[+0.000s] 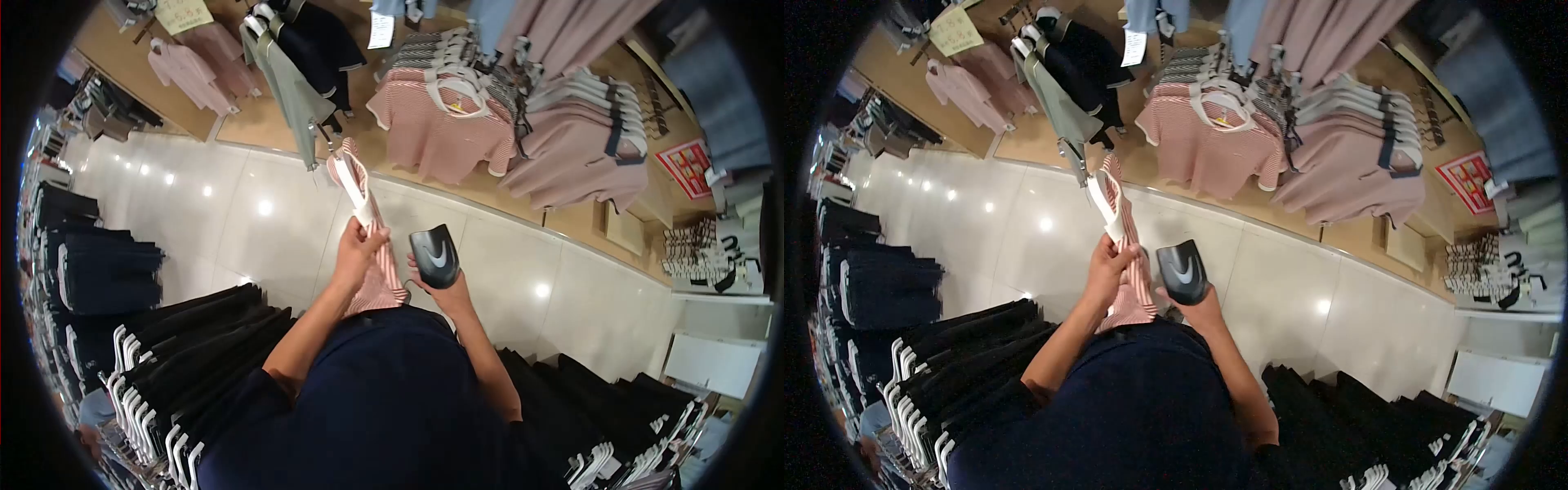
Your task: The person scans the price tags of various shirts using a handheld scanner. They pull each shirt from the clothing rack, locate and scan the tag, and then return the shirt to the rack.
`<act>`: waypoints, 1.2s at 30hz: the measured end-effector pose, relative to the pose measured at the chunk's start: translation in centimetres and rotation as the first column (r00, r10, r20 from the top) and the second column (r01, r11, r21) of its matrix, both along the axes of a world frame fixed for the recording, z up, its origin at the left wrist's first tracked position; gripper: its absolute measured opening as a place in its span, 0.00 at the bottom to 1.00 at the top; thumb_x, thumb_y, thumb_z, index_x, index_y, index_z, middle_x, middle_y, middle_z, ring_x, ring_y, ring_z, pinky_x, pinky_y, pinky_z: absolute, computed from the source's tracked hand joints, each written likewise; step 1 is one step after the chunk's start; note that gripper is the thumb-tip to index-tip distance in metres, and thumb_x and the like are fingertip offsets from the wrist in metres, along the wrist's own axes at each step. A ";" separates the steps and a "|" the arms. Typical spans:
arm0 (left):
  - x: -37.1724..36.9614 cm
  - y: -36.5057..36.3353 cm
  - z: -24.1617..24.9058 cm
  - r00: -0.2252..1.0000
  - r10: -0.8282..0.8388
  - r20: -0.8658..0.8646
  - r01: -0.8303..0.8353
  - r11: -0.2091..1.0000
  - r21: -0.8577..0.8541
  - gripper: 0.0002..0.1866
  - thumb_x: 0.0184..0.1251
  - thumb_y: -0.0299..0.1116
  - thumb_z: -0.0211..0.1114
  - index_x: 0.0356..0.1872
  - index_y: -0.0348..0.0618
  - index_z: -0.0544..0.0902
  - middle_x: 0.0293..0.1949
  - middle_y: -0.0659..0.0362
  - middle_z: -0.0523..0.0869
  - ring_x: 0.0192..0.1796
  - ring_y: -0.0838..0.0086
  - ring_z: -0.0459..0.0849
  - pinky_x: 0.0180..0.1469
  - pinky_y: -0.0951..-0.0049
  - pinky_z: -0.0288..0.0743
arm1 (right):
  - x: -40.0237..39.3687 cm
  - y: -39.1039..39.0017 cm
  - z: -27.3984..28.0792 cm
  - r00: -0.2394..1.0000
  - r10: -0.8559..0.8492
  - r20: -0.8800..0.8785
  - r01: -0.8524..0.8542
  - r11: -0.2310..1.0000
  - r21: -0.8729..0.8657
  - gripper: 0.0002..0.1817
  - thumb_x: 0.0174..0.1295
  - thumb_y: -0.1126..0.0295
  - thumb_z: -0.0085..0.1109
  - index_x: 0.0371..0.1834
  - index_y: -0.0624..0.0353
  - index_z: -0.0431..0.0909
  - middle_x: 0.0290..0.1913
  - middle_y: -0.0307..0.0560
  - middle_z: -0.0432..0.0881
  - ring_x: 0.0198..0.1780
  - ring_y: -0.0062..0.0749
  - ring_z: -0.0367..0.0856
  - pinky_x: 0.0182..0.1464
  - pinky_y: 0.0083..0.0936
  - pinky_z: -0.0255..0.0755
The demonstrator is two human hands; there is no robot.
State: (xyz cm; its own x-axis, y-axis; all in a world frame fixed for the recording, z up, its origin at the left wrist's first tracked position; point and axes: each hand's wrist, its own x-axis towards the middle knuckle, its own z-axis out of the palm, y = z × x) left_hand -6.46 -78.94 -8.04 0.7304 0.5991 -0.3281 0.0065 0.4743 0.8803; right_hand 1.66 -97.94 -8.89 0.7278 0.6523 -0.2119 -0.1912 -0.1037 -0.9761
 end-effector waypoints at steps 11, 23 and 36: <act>-0.5 -8.5 3.1 0.905 -0.398 0.151 0.361 0.906 0.221 0.21 0.66 0.17 0.65 0.59 0.39 0.76 0.49 0.62 0.85 0.51 0.79 0.83 0.55 0.75 0.77 | -2.1 -5.2 7.0 0.884 -0.017 0.468 0.099 0.984 -0.151 0.27 0.46 0.64 0.82 0.47 0.64 0.80 0.36 0.50 0.88 0.37 0.39 0.88 0.43 0.32 0.81; 2.3 -7.0 13.9 0.916 -0.401 0.002 0.239 0.548 0.801 0.11 0.65 0.24 0.67 0.49 0.39 0.85 0.43 0.52 0.88 0.42 0.62 0.87 0.43 0.64 0.80 | -0.1 -15.7 10.6 0.952 -0.162 0.259 0.180 0.983 -0.047 0.28 0.44 0.76 0.80 0.51 0.63 0.80 0.45 0.40 0.85 0.46 0.22 0.81 0.52 0.23 0.76; 5.9 0.9 12.8 0.707 -0.684 -0.182 0.638 0.505 0.581 0.10 0.72 0.36 0.67 0.39 0.39 0.88 0.36 0.60 0.88 0.34 0.75 0.84 0.38 0.73 0.76 | -0.2 -11.9 13.5 0.992 0.046 0.120 -0.034 0.994 -0.102 0.26 0.43 0.70 0.82 0.47 0.64 0.82 0.40 0.43 0.87 0.41 0.23 0.83 0.47 0.27 0.78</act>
